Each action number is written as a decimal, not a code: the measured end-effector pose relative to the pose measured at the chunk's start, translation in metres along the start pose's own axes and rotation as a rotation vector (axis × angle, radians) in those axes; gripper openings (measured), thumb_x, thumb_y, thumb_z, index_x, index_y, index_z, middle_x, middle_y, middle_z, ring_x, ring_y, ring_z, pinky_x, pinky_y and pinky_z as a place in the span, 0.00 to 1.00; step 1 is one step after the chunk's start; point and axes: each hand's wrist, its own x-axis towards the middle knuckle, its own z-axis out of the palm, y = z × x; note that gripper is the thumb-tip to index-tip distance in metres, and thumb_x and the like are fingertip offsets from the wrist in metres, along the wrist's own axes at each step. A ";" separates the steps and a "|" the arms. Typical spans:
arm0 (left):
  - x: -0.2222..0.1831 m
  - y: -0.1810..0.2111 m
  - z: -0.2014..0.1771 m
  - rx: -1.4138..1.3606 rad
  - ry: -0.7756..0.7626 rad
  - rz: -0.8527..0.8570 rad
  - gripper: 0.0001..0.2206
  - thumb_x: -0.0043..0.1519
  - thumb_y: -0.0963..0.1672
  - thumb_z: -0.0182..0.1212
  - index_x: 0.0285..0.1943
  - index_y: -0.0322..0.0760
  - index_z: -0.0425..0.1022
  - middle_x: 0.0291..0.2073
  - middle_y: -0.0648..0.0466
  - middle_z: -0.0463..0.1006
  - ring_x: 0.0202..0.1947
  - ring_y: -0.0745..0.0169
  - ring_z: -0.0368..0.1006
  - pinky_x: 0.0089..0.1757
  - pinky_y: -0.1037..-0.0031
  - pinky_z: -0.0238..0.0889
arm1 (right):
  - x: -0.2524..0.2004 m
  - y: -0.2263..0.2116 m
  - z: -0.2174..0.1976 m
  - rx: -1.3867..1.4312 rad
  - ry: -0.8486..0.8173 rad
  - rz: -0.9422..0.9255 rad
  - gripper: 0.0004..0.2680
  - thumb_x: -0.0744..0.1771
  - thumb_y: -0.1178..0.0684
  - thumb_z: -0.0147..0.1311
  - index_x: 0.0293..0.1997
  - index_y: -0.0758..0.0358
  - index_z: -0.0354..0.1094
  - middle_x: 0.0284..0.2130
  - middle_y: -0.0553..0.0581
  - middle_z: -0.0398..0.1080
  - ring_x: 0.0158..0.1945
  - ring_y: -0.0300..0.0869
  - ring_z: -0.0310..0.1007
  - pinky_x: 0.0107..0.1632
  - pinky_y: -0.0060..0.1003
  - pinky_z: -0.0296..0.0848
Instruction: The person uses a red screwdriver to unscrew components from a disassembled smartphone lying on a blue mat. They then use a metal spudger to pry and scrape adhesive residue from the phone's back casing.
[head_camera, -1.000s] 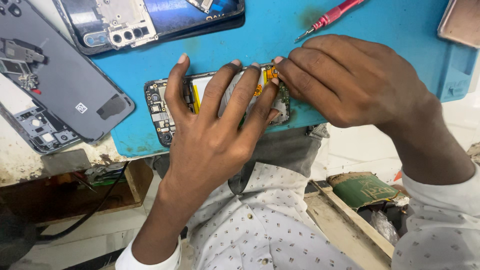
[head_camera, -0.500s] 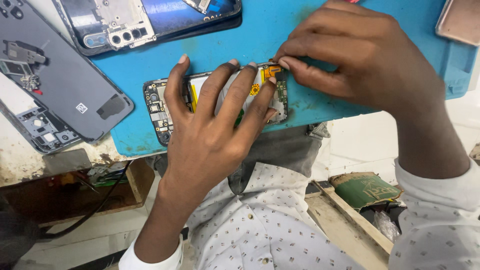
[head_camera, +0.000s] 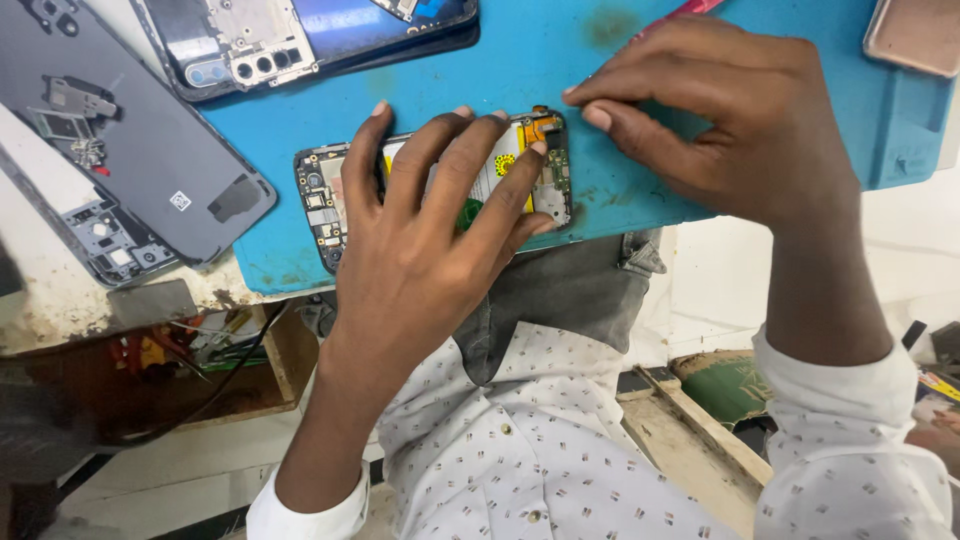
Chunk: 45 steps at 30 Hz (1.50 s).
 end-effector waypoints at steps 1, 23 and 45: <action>0.000 0.000 -0.002 -0.013 -0.015 -0.003 0.24 0.67 0.54 0.71 0.67 0.40 0.73 0.64 0.50 0.70 0.66 0.50 0.65 0.67 0.39 0.52 | -0.006 0.000 0.005 0.012 0.031 0.014 0.04 0.72 0.61 0.63 0.51 0.65 0.76 0.45 0.56 0.76 0.46 0.43 0.78 0.47 0.32 0.75; -0.005 -0.010 -0.009 -0.177 0.056 0.094 0.38 0.60 0.59 0.77 0.71 0.37 0.68 0.66 0.51 0.72 0.67 0.50 0.67 0.68 0.49 0.59 | -0.008 -0.019 0.029 0.159 0.219 0.020 0.12 0.65 0.70 0.62 0.52 0.62 0.75 0.47 0.56 0.75 0.48 0.45 0.76 0.48 0.34 0.76; -0.007 -0.011 -0.006 -0.230 0.114 0.072 0.31 0.58 0.57 0.79 0.60 0.39 0.72 0.65 0.50 0.73 0.67 0.50 0.67 0.68 0.51 0.59 | -0.022 -0.012 0.037 0.197 0.187 0.130 0.09 0.66 0.69 0.64 0.50 0.66 0.77 0.40 0.57 0.78 0.41 0.40 0.78 0.40 0.29 0.74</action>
